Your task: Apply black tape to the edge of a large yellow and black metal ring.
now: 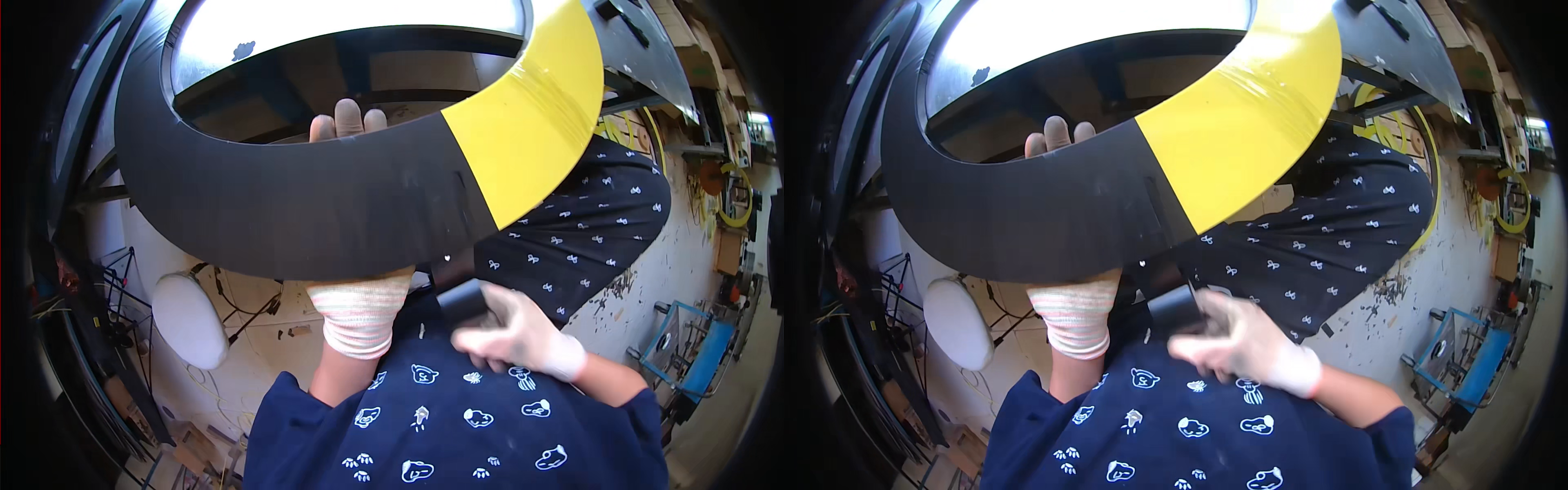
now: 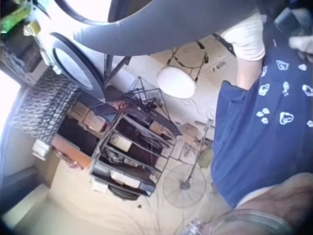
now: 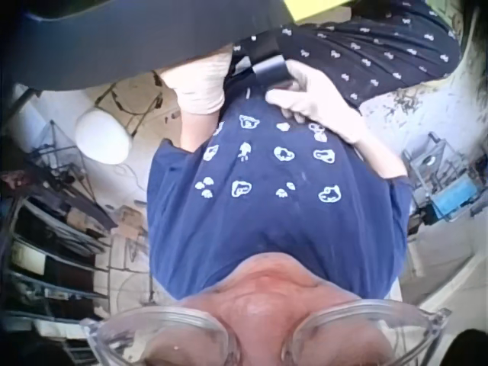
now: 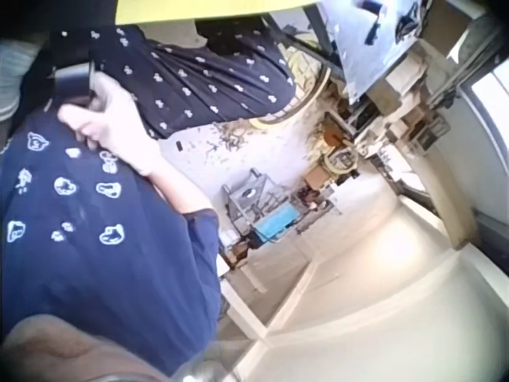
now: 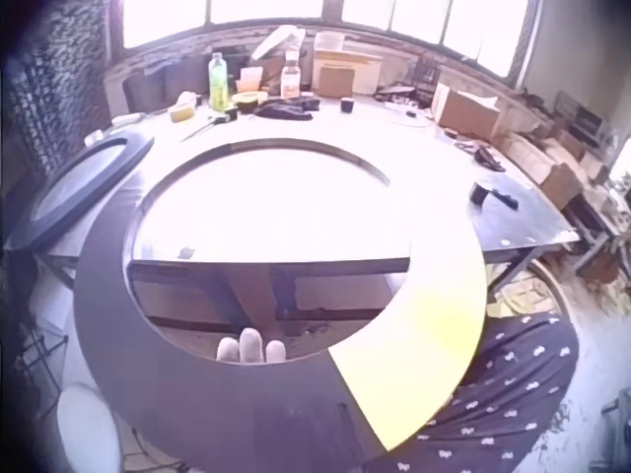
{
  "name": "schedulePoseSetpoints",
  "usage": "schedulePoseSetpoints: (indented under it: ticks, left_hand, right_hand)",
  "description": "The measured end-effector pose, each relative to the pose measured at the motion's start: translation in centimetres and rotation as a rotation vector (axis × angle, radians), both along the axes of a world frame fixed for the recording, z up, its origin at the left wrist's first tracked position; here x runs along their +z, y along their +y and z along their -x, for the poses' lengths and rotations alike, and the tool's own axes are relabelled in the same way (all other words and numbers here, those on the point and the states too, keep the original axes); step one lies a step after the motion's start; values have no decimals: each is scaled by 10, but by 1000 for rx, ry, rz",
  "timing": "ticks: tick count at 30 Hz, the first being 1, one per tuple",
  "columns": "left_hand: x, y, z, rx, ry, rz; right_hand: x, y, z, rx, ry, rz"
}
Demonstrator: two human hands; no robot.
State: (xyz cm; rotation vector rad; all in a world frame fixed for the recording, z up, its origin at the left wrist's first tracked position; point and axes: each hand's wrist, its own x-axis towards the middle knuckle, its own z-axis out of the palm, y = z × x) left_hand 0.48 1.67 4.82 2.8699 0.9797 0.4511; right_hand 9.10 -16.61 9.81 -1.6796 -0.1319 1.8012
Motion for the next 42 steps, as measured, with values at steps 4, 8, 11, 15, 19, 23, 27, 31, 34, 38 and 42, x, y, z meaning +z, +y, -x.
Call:
schedulePoseSetpoints:
  ticks: [4, 8, 11, 15, 19, 23, 27, 31, 34, 38, 42]
  left_hand:
    - [3, 1, 8, 31, -594, 744]
    - [-14, -1, 8, -4, -1723, 1918]
    - [-37, 4, 23, -164, -1215, 1596]
    - [-49, 9, 14, -515, -1769, 2162]
    - [-32, 6, -5, -560, -1933, 2463]
    - [-26, -2, 9, -373, -1730, 2182]
    - [-55, 14, 33, -183, -781, 850]
    - [-31, 24, 11, -106, -126, -127]
    - [-7, 9, -7, -24, 188, -261]
    - [10, 6, -10, 10, 282, -230]
    - [-16, 10, 3, 91, 382, -393]
  right_hand:
    - [-79, 63, -42, -152, -42, -277]
    - [-98, 97, -70, -642, -12, -582]
    - [-85, 101, -83, -287, -85, -514]
    - [-68, 115, -124, 173, -196, -403]
    - [-16, 7, -142, 406, 20, -549]
    - [87, 104, -93, 139, -349, -638]
    - [58, 152, -92, -179, 324, -279]
    - [36, 133, -101, -248, 354, -703]
    - [67, 40, -61, -45, -198, -714]
    - [4, -8, -41, 18, 235, -42]
    - [-54, 31, -62, 214, -55, -102]
